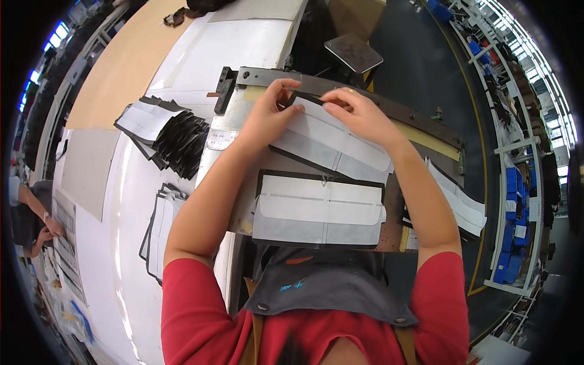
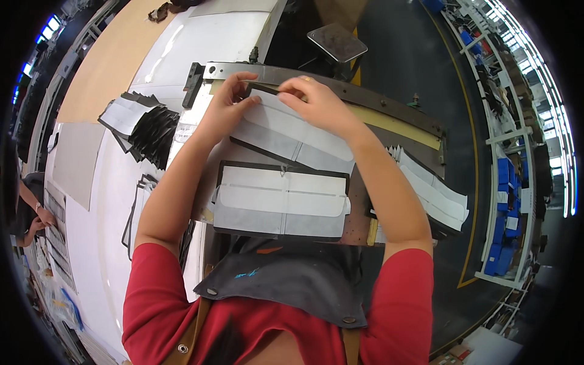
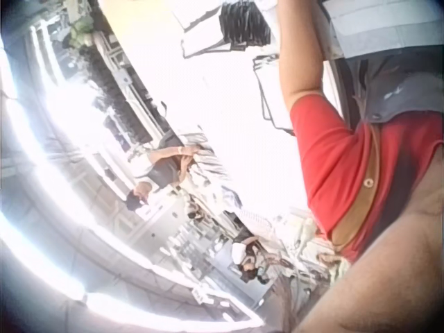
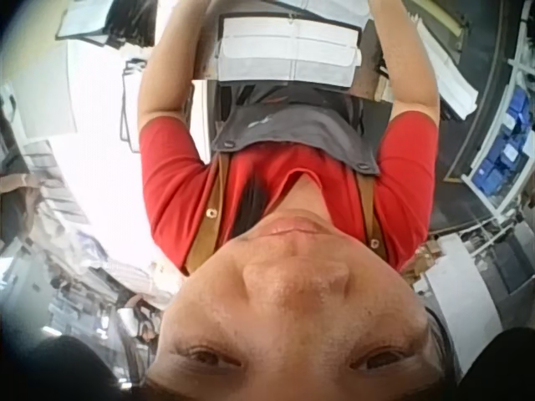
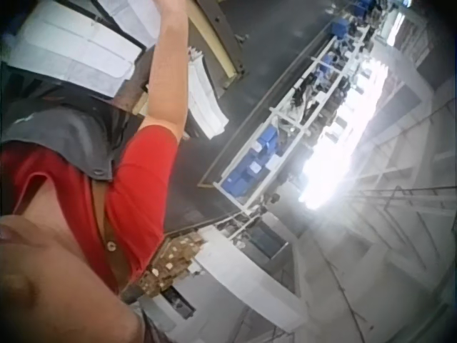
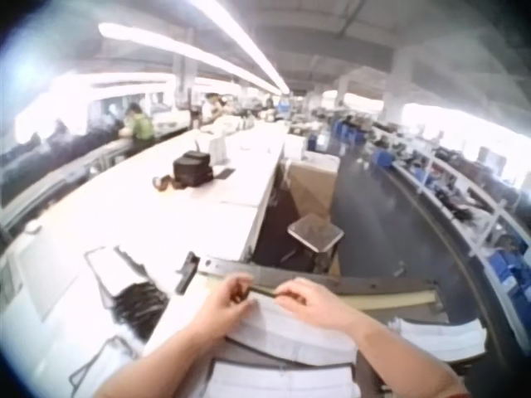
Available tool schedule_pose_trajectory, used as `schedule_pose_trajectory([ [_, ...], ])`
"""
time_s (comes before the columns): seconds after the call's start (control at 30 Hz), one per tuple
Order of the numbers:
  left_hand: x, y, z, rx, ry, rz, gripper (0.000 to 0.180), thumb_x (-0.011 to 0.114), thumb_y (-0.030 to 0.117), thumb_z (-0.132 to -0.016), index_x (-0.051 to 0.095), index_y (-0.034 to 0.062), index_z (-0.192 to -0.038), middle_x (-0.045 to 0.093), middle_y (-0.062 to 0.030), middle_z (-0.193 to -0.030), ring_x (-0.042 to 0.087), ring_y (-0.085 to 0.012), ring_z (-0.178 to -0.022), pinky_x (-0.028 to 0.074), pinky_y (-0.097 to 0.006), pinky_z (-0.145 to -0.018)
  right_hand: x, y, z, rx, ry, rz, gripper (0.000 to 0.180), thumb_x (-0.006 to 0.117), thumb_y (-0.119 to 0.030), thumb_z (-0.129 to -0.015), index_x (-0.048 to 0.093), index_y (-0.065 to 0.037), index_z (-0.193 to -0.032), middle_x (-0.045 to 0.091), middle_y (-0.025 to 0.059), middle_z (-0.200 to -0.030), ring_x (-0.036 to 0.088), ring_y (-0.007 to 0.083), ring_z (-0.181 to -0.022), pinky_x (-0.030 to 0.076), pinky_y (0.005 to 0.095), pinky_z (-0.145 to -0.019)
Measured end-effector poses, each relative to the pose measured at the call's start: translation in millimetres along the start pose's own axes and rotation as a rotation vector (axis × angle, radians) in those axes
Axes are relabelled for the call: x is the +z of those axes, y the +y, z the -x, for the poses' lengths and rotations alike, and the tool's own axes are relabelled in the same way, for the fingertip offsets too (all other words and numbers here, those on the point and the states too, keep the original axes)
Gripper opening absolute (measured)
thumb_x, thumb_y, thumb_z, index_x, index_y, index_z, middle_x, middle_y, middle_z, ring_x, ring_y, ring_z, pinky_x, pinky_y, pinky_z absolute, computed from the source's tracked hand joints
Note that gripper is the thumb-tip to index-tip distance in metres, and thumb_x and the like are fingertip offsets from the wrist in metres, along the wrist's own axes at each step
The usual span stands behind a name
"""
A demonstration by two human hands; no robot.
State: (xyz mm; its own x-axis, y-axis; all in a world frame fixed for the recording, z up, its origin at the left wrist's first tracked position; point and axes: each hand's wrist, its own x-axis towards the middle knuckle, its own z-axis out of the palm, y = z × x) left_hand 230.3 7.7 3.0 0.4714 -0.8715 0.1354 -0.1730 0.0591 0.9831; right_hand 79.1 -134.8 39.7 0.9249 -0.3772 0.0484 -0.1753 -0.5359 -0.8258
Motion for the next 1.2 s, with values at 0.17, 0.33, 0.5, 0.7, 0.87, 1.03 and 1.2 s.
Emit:
schedule_pose_trajectory([
  [0.17,4.2,-3.7,0.0,0.112,-0.039,0.059,0.044,0.065,0.004,-0.081,0.049,0.0090,-0.122,0.047,0.0024,-0.088,0.046,-0.0082,-0.081,0.039,-0.023,-0.077,15.2,-26.1,-22.4,-0.242,0.106,0.220,0.015,0.059,-0.017,-0.087,0.062,-0.002,-0.085,0.050,0.0017,-0.074,0.047,0.0148,-0.070,0.040,0.0281,-0.064],
  [0.33,4.2,1.0,-1.5,0.372,0.254,-0.211,0.054,0.067,0.017,-0.083,0.043,0.0094,-0.130,0.055,-0.0078,-0.116,0.051,-0.0174,-0.108,0.036,-0.034,-0.093,-5.8,-40.8,-24.1,-0.488,0.536,0.387,0.011,0.060,-0.013,-0.083,0.058,-0.004,-0.077,0.053,0.0081,-0.073,0.054,0.0230,-0.067,0.044,0.0337,-0.059],
  [0.5,-7.0,19.5,0.2,0.625,0.570,-0.419,0.043,0.061,0.011,-0.085,0.046,0.0057,-0.125,0.052,-0.0088,-0.121,0.044,-0.0220,-0.116,0.032,-0.035,-0.097,-63.1,-66.6,10.0,-0.208,0.762,-0.290,0.019,0.056,-0.019,-0.091,0.055,-0.002,-0.082,0.055,0.0013,-0.063,0.057,0.0131,-0.052,0.047,0.0237,-0.048],
  [0.7,12.1,27.8,15.3,0.537,0.282,-0.879,0.034,0.060,0.019,-0.084,0.053,0.0126,-0.117,0.052,-0.0091,-0.119,0.045,-0.0319,-0.112,0.029,-0.042,-0.096,-42.5,-1.6,83.7,0.375,0.373,-0.483,0.019,0.053,-0.019,-0.091,0.053,-0.004,-0.079,0.052,0.0022,-0.060,0.064,0.0167,-0.056,0.050,0.0259,-0.049],
  [0.87,18.7,-14.0,22.3,0.304,-0.142,-1.048,0.034,0.052,0.023,-0.089,0.052,0.0097,-0.120,0.052,-0.0092,-0.126,0.045,-0.0338,-0.119,0.035,-0.046,-0.096,-23.9,29.4,104.0,0.414,0.220,0.638,0.025,0.056,-0.025,-0.089,0.056,-0.002,-0.079,0.059,0.0084,-0.068,0.062,0.0246,-0.053,0.048,0.0349,-0.050],
  [1.03,17.8,-32.6,5.6,0.448,-0.037,-1.037,0.033,0.052,0.023,-0.090,0.053,0.0126,-0.121,0.049,-0.0094,-0.131,0.041,-0.0328,-0.126,0.033,-0.046,-0.101,-13.1,27.2,77.5,0.053,0.300,0.697,0.026,0.055,-0.027,-0.089,0.061,-0.004,-0.099,0.062,0.0118,-0.109,0.060,0.0307,-0.092,0.048,0.0378,-0.078],
  [1.2,19.7,-1.1,3.6,0.096,-0.210,-1.159,0.036,0.051,0.027,-0.091,0.051,0.0198,-0.126,0.044,-0.0086,-0.137,0.037,-0.0318,-0.129,0.026,-0.045,-0.108,4.6,52.3,69.0,-0.069,0.271,0.800,0.035,0.052,-0.024,-0.092,0.055,-0.009,-0.124,0.053,0.0114,-0.129,0.046,0.0295,-0.122,0.038,0.0368,-0.101],
])
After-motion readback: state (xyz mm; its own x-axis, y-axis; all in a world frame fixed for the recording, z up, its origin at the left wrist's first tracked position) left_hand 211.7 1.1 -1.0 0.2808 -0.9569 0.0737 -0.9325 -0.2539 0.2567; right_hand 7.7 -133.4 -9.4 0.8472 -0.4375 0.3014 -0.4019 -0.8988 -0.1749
